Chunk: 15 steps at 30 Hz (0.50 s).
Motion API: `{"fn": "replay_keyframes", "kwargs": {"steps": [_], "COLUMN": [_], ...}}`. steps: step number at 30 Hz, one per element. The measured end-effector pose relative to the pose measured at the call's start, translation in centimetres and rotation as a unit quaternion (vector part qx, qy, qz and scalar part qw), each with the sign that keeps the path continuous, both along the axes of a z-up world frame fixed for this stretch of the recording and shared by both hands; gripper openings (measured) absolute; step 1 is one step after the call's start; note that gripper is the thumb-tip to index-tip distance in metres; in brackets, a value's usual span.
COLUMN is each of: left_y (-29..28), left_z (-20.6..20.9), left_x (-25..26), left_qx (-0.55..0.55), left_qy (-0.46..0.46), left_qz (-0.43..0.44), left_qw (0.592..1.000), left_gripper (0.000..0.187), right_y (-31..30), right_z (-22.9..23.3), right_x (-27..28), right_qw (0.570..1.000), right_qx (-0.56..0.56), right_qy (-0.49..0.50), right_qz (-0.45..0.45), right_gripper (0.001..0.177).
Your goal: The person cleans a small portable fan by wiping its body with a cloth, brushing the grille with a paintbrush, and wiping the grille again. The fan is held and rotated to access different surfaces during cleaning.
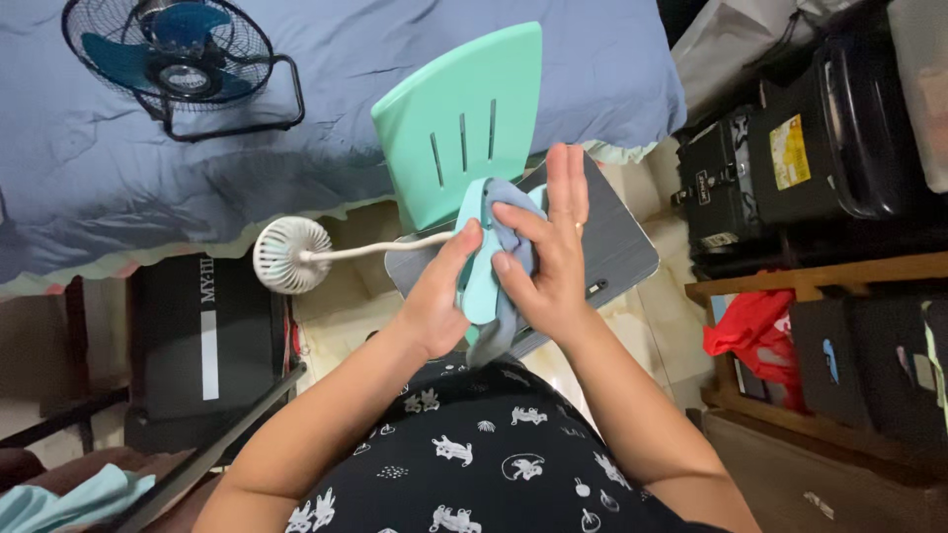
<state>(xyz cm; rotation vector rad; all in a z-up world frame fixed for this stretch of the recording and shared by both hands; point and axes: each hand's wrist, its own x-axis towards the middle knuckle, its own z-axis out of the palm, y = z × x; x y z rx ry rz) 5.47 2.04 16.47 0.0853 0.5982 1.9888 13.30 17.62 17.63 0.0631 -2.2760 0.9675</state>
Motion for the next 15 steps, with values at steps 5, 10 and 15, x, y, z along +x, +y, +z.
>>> {"fn": "replay_keyframes", "kwargs": {"steps": [5, 10, 15], "left_y": [-0.2, -0.1, -0.2], "left_z": [1.2, 1.7, 2.5], "left_x": [0.4, 0.1, 0.2], "left_qx": [-0.047, -0.085, -0.114], "left_qy": [0.015, 0.086, 0.102], "left_qz": [-0.010, 0.004, -0.005], "left_qw": [0.999, 0.993, 0.988], "left_gripper": [0.046, 0.042, 0.047], "right_y": [-0.3, 0.0, 0.6], "right_z": [1.9, 2.5, 1.9], "right_x": [0.6, 0.4, 0.4], "right_qw": [0.997, 0.998, 0.998], "right_qx": [-0.021, -0.013, -0.032], "right_qy": [-0.032, -0.038, -0.001], "right_qz": [0.063, 0.038, 0.059], "right_gripper": [0.054, 0.042, 0.046]}}
